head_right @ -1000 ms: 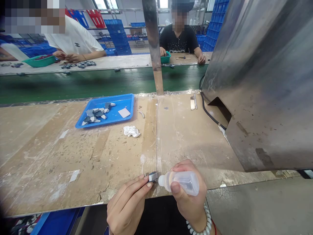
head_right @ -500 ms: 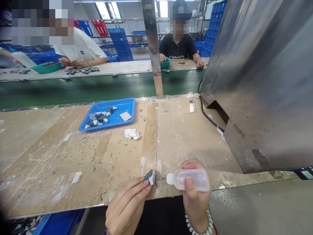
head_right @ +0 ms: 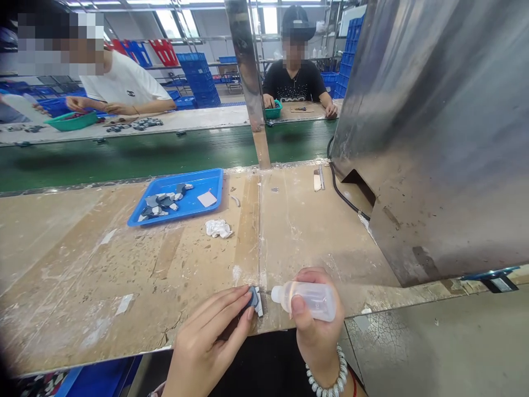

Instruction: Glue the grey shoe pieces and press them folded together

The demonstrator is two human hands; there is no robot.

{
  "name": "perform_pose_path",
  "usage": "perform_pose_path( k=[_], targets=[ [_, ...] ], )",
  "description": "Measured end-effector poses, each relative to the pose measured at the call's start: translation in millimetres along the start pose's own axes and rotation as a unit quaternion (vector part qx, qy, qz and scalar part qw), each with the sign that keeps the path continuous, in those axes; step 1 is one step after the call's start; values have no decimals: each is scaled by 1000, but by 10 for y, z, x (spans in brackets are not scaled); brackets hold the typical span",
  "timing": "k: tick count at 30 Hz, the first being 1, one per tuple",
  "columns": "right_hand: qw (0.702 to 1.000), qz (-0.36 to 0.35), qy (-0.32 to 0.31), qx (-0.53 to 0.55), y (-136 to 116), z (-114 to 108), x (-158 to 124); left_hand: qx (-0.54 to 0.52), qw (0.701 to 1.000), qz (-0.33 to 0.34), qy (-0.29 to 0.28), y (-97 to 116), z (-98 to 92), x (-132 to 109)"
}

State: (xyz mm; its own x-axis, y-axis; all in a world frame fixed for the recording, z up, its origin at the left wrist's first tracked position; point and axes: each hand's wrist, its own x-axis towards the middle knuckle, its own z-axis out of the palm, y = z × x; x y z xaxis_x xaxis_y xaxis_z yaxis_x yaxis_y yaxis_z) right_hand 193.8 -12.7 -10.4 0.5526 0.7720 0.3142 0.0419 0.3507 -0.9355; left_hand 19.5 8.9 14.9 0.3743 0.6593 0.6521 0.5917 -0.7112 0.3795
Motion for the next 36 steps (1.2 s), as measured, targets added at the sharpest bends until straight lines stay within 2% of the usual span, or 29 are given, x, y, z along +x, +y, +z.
perform_pose_path(
  k=[10, 14, 16, 21, 26, 36],
  targets=[
    [1000, 10, 3, 14, -30, 10, 6, 102, 984, 110, -91, 14, -127, 229],
    [999, 28, 1, 29, -15, -9, 14, 156, 971, 164, -80, 39, -106, 218],
    [997, 52, -8, 60, -2, -21, 29, 154, 971, 170, -65, 38, -82, 176],
    [978, 132, -36, 156, -24, -15, 105, 51, 993, 104, -20, -53, -19, 94],
    [964, 206, -27, 165, -60, 19, 195, -22, 999, 46, -7, -137, 3, 115],
    [976, 173, -66, 117, -54, 26, 185, -88, 995, -43, -29, -150, 12, 155]
  ],
)
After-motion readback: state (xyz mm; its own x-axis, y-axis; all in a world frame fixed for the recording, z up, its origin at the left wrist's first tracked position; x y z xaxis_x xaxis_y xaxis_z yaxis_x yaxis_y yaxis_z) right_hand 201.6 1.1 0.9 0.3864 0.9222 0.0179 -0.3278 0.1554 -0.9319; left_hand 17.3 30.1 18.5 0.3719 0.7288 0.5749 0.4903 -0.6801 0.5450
